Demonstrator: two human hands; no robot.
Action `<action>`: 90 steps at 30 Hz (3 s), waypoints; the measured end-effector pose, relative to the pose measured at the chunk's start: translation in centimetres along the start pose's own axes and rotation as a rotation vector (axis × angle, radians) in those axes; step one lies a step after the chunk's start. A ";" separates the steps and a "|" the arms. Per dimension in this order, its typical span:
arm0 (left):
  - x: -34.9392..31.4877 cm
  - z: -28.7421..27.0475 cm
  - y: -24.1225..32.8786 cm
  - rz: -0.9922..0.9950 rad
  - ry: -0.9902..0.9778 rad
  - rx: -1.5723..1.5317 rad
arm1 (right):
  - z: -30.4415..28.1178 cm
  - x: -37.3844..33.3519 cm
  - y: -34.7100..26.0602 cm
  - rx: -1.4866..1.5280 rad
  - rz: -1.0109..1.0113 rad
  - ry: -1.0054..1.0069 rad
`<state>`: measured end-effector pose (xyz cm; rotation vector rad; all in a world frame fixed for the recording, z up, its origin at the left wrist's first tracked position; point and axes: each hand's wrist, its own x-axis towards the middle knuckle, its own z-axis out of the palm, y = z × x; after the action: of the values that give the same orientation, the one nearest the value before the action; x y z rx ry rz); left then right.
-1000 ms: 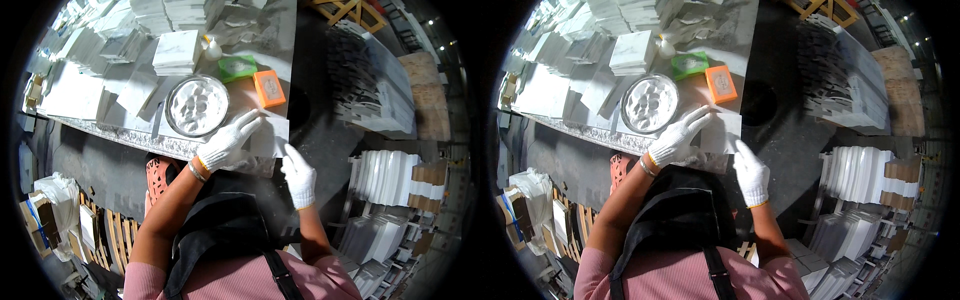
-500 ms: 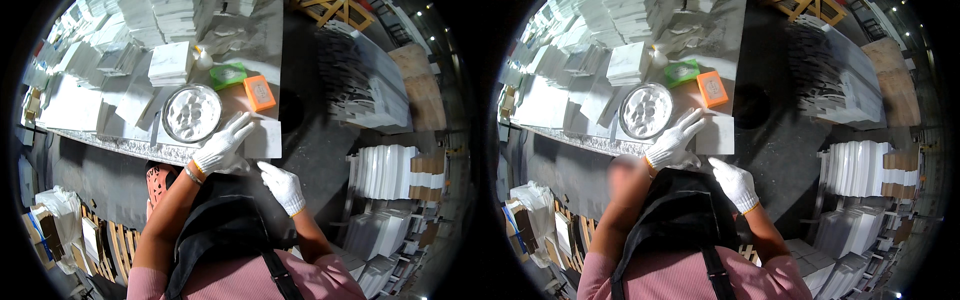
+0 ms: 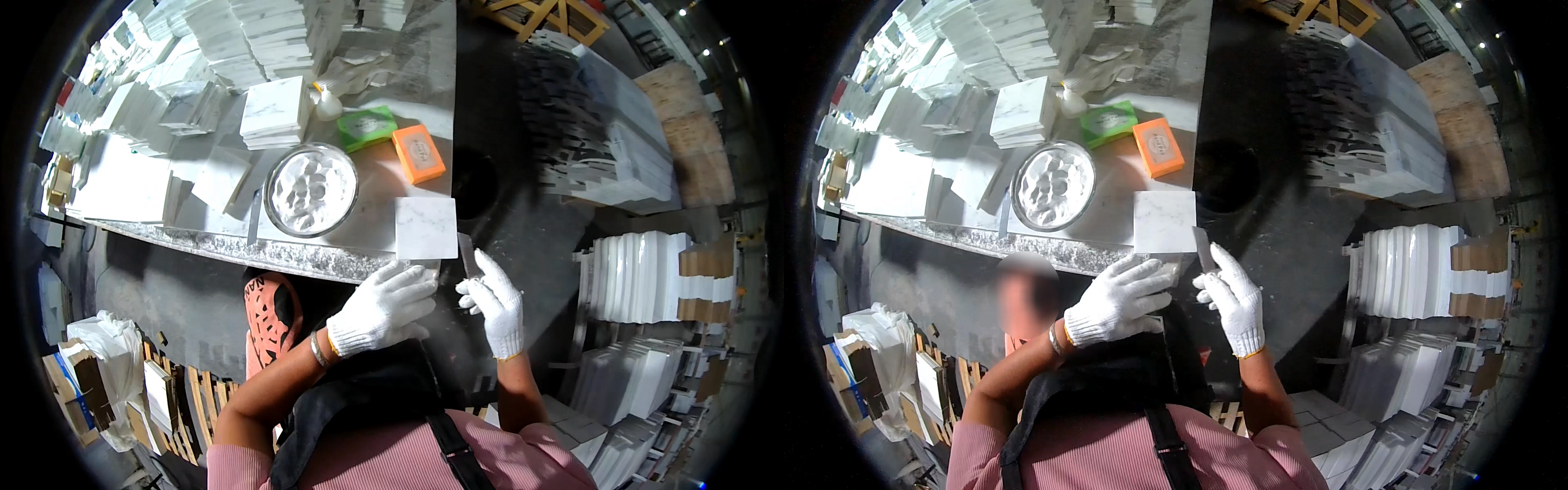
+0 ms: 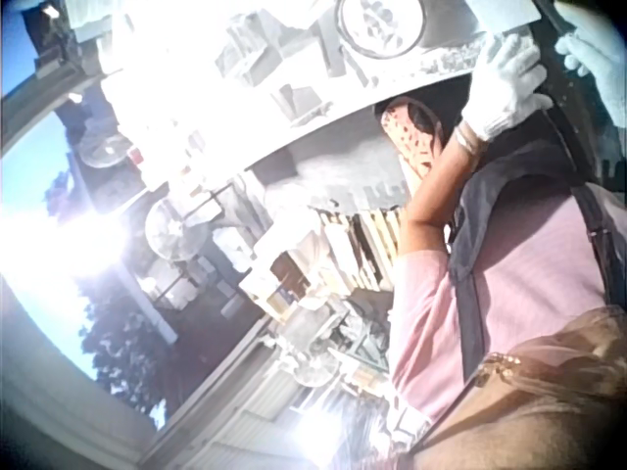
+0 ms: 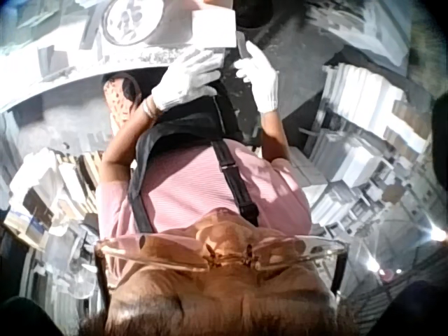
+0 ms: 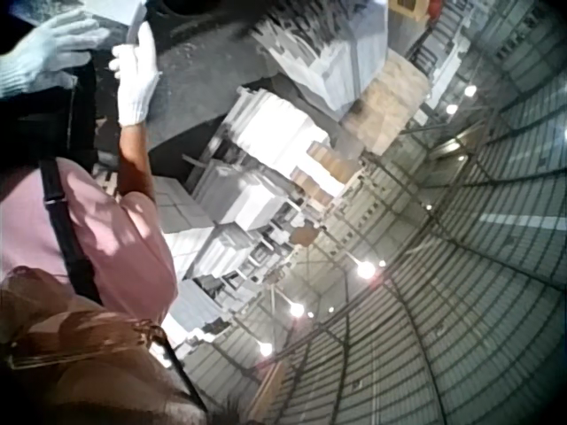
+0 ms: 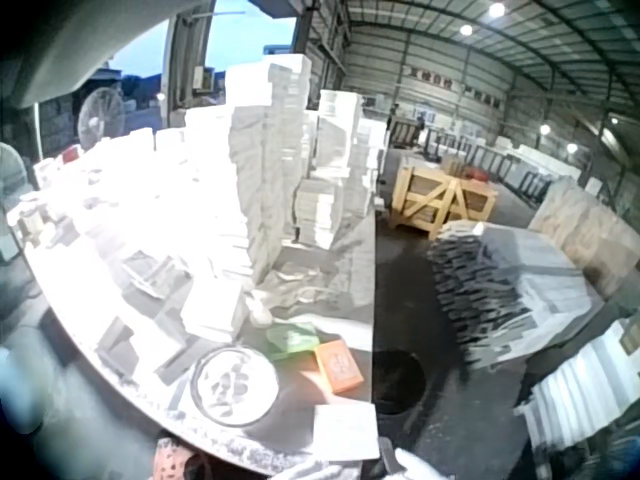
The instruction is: The person applies a white paste to the edges of small white tiles using a metal spatula, then rubs the edges with an orange sponge. The person repeats this process on multiple tiles, handling them one at a time and placing them on the workbench.
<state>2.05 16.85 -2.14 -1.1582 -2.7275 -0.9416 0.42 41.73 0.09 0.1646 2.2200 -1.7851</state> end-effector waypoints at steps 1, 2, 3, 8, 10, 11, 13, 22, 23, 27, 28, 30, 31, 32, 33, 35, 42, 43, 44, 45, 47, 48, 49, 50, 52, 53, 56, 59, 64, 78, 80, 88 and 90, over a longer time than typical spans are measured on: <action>-0.1 -0.2 -0.1 -0.095 0.065 -0.135 | 0.8 -0.1 -0.3 0.035 0.007 -0.029; -0.3 -0.4 -0.2 -0.190 0.131 -0.270 | 1.5 -0.2 -0.6 0.035 -0.025 -0.073; -0.4 -0.6 -0.4 -0.284 0.198 -0.404 | 2.0 -0.1 -0.4 -0.109 -0.176 -0.107; 0.4 -1.6 0.6 -0.752 0.083 -1.209 | 5.6 -0.4 -0.7 -0.150 -0.320 -0.211; 0.3 0.0 0.6 -0.769 0.260 -1.379 | 6.5 0.3 -1.1 -0.275 -0.513 -0.193; 0.2 0.2 0.4 -0.754 0.328 -1.404 | 6.3 0.6 -2.3 -0.322 -0.496 -0.237; -0.3 -0.7 0.1 -0.791 0.395 -1.418 | 5.0 2.4 -4.6 -0.415 -0.458 -0.327; -0.1 -2.6 -1.6 -0.616 0.449 -0.068 | 7.9 18.9 -5.5 -1.149 -0.741 0.115; 0.2 -2.6 -1.6 -0.610 0.440 -0.031 | 8.0 19.7 -5.2 -1.244 -0.736 0.134; 2.3 -2.1 -3.1 -0.544 0.448 0.077 | 4.9 19.9 -4.9 -0.964 -0.737 0.127; 3.0 -2.2 -3.3 -0.535 0.394 0.075 | 3.1 19.2 -4.2 -0.778 -0.739 0.123; 4.4 -1.7 -4.2 -0.463 0.386 0.168 | -0.3 16.8 -2.5 -0.232 -0.399 0.015; 5.1 -1.1 -4.6 -0.419 0.383 0.209 | -1.8 15.6 -1.2 0.031 -0.248 -0.026; 5.2 -0.3 -4.9 -0.480 0.274 0.236 | -1.8 13.5 -1.1 0.163 -0.141 -0.048; 5.4 0.6 -5.2 -0.500 0.279 0.217 | -1.6 11.3 -1.0 0.291 -0.030 -0.062; 5.9 1.8 -5.4 -0.534 0.284 0.182 | -1.3 8.5 0.6 0.367 0.036 -0.077; 6.1 2.4 -5.5 -0.549 0.296 0.139 | 2.9 7.0 3.0 -0.031 -0.133 0.109; 5.8 2.3 -5.5 -0.546 0.304 0.150 | 3.1 7.9 2.9 0.002 -0.094 0.073; 6.0 2.2 -5.6 -0.528 0.313 0.155 | 2.8 8.9 2.8 0.033 -0.059 0.053; 6.1 2.1 -5.6 -0.510 0.321 0.161 | 2.4 9.7 2.9 0.064 -0.024 0.032; 6.1 1.8 -5.5 -0.505 0.344 0.102 | 2.1 10.3 3.6 0.091 0.010 0.027; 6.2 1.7 -5.5 -0.501 0.356 0.073 | 1.8 9.7 3.9 0.135 -0.016 0.037; 5.9 1.9 -5.6 -0.512 0.354 0.086 | 2.0 9.0 3.5 0.180 -0.037 0.032; 5.8 2.2 -5.7 -0.518 0.352 0.093 | 2.1 7.6 2.5 0.105 -0.051 0.041; 5.8 2.5 -5.8 -0.511 0.361 0.095 | 2.6 6.2 1.7 -0.018 -0.106 0.044; 5.9 2.5 -5.9 -0.514 0.359 0.088 | 3.1 6.0 1.5 -0.054 -0.125 0.077; 5.8 2.5 -5.7 -0.516 0.355 0.074 | 3.4 9.4 1.5 -0.030 -0.029 0.106; 5.9 2.2 -5.7 -0.502 0.366 0.081 | 2.3 10.5 4.3 0.059 0.004 0.079; 5.9 2.2 -5.8 -0.516 0.363 0.086 | 2.4 5.7 2.6 -0.085 -0.084 0.073; 5.9 2.3 -5.8 -0.518 0.355 0.065 | 3.6 5.5 0.8 -0.077 0.026 0.121; 5.8 2.3 -5.9 -0.510 0.341 0.102 | 3.5 8.5 1.9 -0.075 -0.009 0.122; 5.8 2.3 -5.9 -0.513 0.351 0.070 | 2.2 5.3 2.7 -0.123 -0.173 0.036; 5.8 2.3 -5.9 -0.506 0.343 0.081 | 2.8 6.3 2.7 -0.236 -0.205 0.090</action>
<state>-5.60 18.66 -5.60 -0.2494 -2.7678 -0.9461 -4.42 39.03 -4.79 -0.0346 2.5719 -1.6212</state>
